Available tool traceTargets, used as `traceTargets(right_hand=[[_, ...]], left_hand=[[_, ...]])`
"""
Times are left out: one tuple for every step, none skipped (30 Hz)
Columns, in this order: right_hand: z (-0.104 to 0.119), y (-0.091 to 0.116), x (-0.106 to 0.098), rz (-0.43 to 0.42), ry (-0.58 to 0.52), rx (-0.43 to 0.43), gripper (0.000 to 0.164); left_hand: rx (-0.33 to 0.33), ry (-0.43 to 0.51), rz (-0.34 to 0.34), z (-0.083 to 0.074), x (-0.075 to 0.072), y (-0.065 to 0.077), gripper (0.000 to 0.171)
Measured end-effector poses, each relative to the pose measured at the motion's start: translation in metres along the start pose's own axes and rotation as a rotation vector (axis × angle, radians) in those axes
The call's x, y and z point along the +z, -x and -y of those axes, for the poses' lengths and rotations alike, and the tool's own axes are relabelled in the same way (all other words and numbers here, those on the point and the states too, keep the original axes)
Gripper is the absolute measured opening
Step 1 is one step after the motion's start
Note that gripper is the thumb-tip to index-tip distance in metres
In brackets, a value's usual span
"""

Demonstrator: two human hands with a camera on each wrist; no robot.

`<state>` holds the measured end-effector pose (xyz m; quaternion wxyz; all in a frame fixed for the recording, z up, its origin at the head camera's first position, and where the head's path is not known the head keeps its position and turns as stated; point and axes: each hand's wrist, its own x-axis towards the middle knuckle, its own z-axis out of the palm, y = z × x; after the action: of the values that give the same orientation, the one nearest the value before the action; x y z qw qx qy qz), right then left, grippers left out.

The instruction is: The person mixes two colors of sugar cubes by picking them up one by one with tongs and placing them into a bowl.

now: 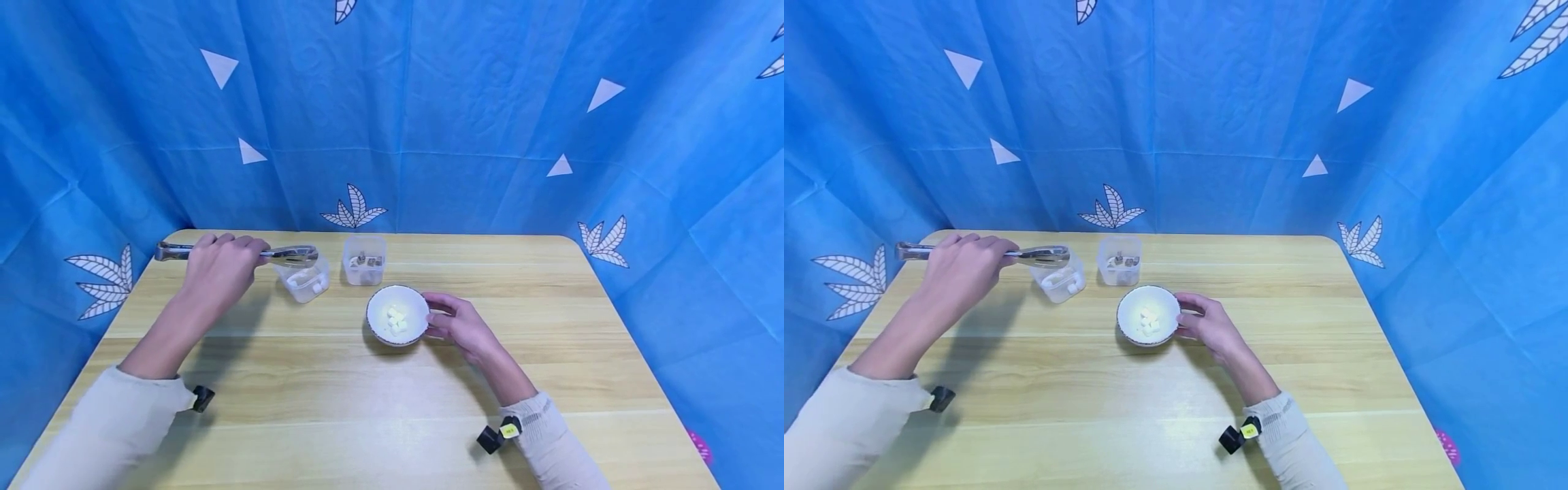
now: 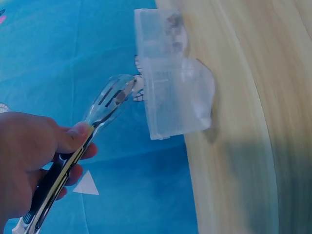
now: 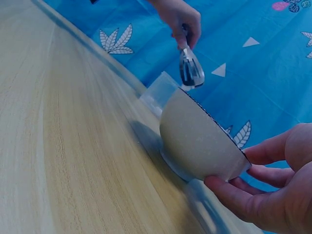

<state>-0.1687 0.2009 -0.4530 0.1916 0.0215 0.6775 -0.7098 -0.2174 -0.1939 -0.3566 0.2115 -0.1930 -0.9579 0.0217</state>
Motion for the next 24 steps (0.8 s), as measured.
traceTargets(right_hand=[[0.000, 0.000, 0.000, 0.001, 0.002, -0.001, 0.053], [0.000, 0.000, 0.000, 0.001, 0.002, -0.003, 0.053], [0.000, 0.000, 0.000, 0.002, 0.004, -0.004, 0.053], [0.001, 0.000, -0.001, 0.004, 0.004, -0.005, 0.053], [0.001, 0.000, 0.000, 0.005, 0.003, -0.005, 0.053], [0.001, 0.000, 0.000, 0.006, 0.003, -0.005, 0.053], [0.001, 0.000, 0.000, 0.006, 0.002, -0.004, 0.053], [0.001, 0.000, 0.000, 0.006, 0.001, -0.004, 0.053], [0.001, 0.000, 0.000, 0.006, 0.001, -0.003, 0.053], [0.001, 0.001, 0.000, 0.006, 0.000, -0.003, 0.053], [0.001, 0.001, 0.000, 0.006, 0.001, -0.002, 0.053], [0.001, 0.001, 0.000, 0.005, 0.000, -0.002, 0.053], [0.002, 0.001, 0.000, 0.004, -0.001, 0.000, 0.053], [0.002, 0.001, 0.000, 0.004, -0.001, 0.001, 0.053], [0.002, 0.001, 0.000, 0.003, -0.001, 0.001, 0.053], [0.002, 0.001, 0.000, 0.003, -0.001, 0.002, 0.053], [0.002, 0.001, 0.000, 0.003, -0.001, 0.002, 0.053], [0.002, 0.001, 0.000, 0.002, -0.001, 0.003, 0.053], [0.002, 0.001, 0.000, 0.001, 0.001, 0.004, 0.053], [0.002, 0.000, 0.000, -0.001, 0.002, 0.005, 0.052], [0.001, 0.000, 0.000, -0.002, 0.004, 0.005, 0.052], [0.001, 0.000, 0.000, -0.003, 0.005, 0.007, 0.052], [0.001, 0.000, 0.000, -0.004, 0.007, 0.007, 0.052], [0.001, 0.000, 0.000, -0.006, 0.007, 0.009, 0.052]], left_hand=[[-0.007, 0.013, -0.012, -0.001, -0.001, 0.001, 0.018], [-0.011, 0.023, -0.024, -0.001, -0.002, 0.002, 0.018], [-0.014, 0.036, -0.035, -0.002, -0.003, 0.003, 0.018], [-0.017, 0.046, -0.047, -0.003, -0.003, 0.004, 0.018], [-0.020, 0.056, -0.058, -0.003, -0.004, 0.005, 0.018], [-0.022, 0.065, -0.067, -0.004, -0.005, 0.006, 0.019], [-0.024, 0.075, -0.076, -0.005, -0.005, 0.006, 0.019], [-0.024, 0.083, -0.085, -0.006, -0.006, 0.007, 0.019], [-0.025, 0.090, -0.091, -0.008, -0.006, 0.008, 0.019], [-0.027, 0.096, -0.095, -0.009, -0.006, 0.009, 0.020], [-0.028, 0.101, -0.100, -0.011, -0.007, 0.009, 0.020], [-0.028, 0.105, -0.103, -0.012, -0.007, 0.010, 0.020], [-0.030, 0.109, -0.105, -0.014, -0.007, 0.010, 0.020], [-0.029, 0.111, -0.107, -0.016, -0.007, 0.011, 0.020], [-0.030, 0.114, -0.110, -0.018, -0.007, 0.011, 0.021], [-0.030, 0.118, -0.115, -0.019, -0.007, 0.012, 0.021], [-0.030, 0.122, -0.119, -0.021, -0.006, 0.012, 0.021], [-0.030, 0.127, -0.122, -0.023, -0.006, 0.012, 0.021], [-0.029, 0.129, -0.126, -0.025, -0.005, 0.013, 0.021], [-0.027, 0.133, -0.129, -0.027, -0.004, 0.013, 0.021], [-0.023, 0.136, -0.131, -0.029, -0.003, 0.013, 0.021], [-0.018, 0.139, -0.131, -0.031, -0.002, 0.014, 0.021], [-0.012, 0.143, -0.132, -0.034, -0.001, 0.014, 0.022], [-0.004, 0.145, -0.135, -0.036, 0.001, 0.014, 0.022]])
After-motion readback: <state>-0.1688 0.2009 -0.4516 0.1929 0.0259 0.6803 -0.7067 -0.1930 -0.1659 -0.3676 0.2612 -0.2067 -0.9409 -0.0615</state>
